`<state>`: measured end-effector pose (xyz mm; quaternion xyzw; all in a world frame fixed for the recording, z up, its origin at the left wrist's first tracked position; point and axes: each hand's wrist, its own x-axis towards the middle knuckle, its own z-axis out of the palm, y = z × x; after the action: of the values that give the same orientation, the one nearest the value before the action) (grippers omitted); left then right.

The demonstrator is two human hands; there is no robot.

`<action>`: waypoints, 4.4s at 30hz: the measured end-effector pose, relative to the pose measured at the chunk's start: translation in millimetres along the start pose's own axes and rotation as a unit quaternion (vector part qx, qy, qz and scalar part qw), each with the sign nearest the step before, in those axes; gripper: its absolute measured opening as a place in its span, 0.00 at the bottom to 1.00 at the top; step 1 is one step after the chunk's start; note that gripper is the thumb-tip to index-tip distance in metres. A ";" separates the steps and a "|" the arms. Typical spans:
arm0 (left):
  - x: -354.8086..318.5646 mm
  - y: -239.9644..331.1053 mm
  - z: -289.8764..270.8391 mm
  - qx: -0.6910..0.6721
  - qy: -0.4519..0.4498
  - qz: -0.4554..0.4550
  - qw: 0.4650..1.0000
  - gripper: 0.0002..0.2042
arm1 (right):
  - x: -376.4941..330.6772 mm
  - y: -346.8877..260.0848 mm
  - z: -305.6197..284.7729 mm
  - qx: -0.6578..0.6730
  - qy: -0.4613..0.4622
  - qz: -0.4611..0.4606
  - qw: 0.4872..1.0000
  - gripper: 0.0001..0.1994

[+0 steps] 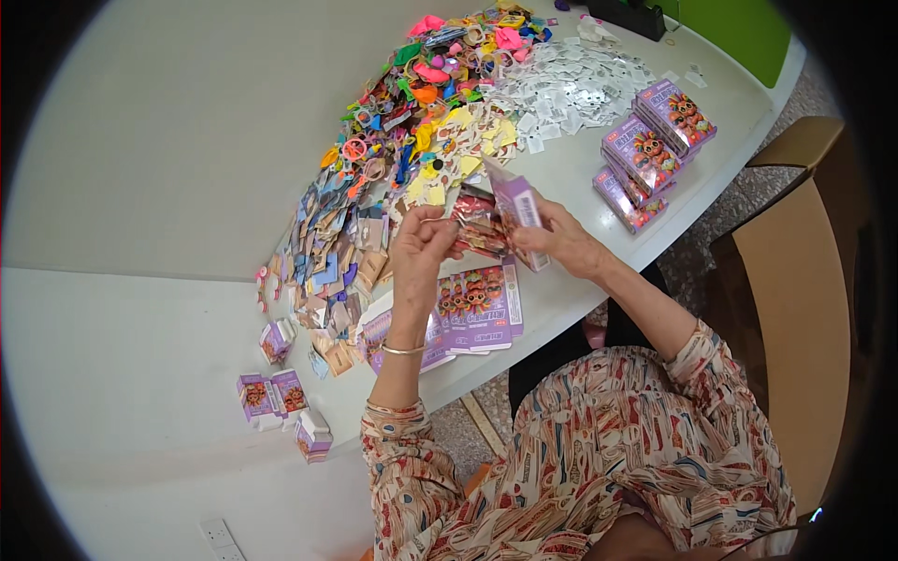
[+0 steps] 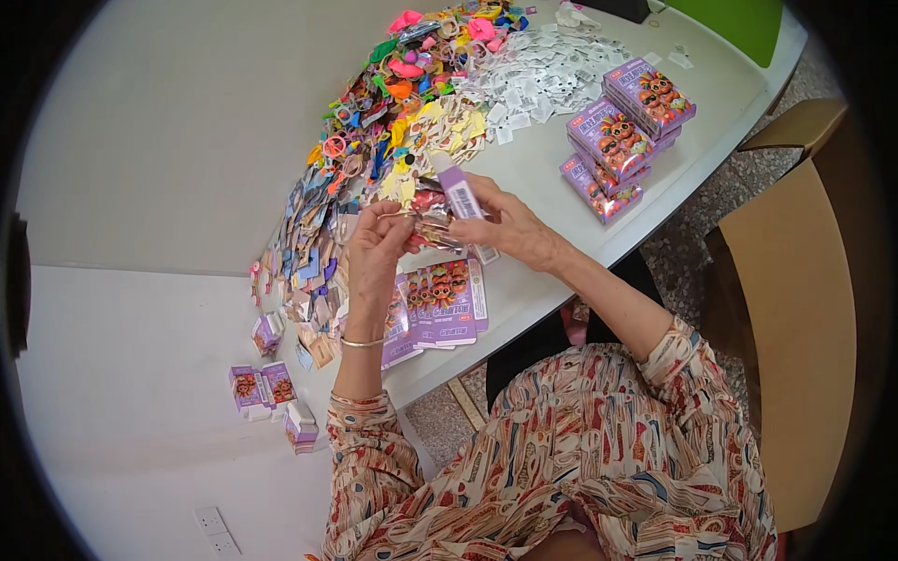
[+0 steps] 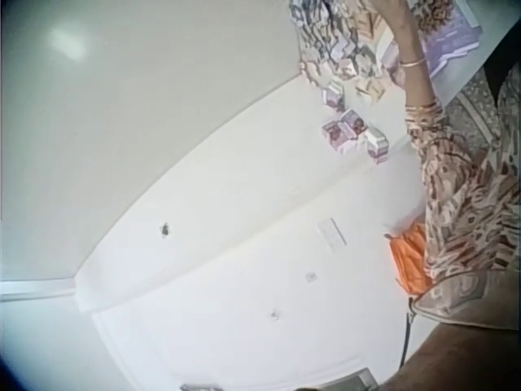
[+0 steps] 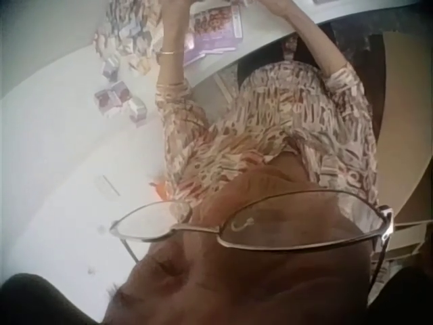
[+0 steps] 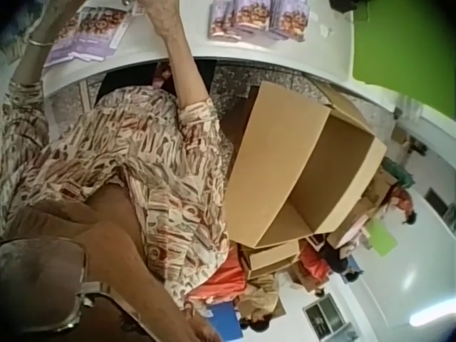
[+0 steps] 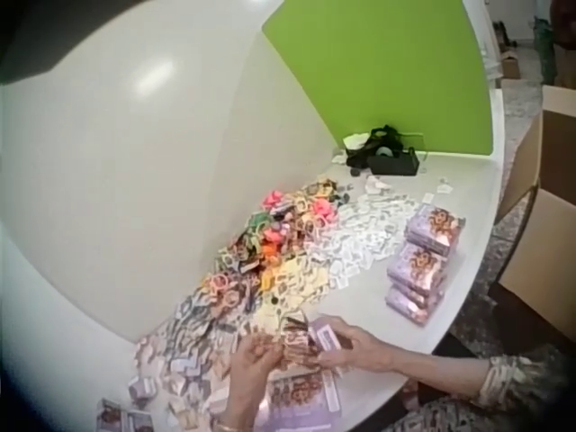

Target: The recorder packs small colorful items into product boxes and then stacks those boxes into a larger shipping container.

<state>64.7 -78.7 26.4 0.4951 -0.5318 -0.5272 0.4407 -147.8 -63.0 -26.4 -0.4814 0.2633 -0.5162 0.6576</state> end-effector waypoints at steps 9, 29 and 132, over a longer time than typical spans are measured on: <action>-36.5 16.5 22.6 0.301 -0.148 0.165 0.927 0.20 | -6.4 4.0 -25.8 0.058 0.019 0.088 0.994 0.28; -17.7 -26.9 29.3 0.155 -0.029 0.061 0.986 0.04 | -29.7 -17.1 -30.3 0.046 -0.110 0.076 0.990 0.26; -1.8 5.1 33.5 0.092 -0.056 0.029 0.994 0.10 | -53.6 -8.8 -9.9 -0.430 -0.015 -0.154 0.889 0.40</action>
<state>31.4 -73.0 29.7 0.4875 -0.6159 -0.4902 0.3777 -177.4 -16.6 -30.5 -0.7592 0.3720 -0.4403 0.3021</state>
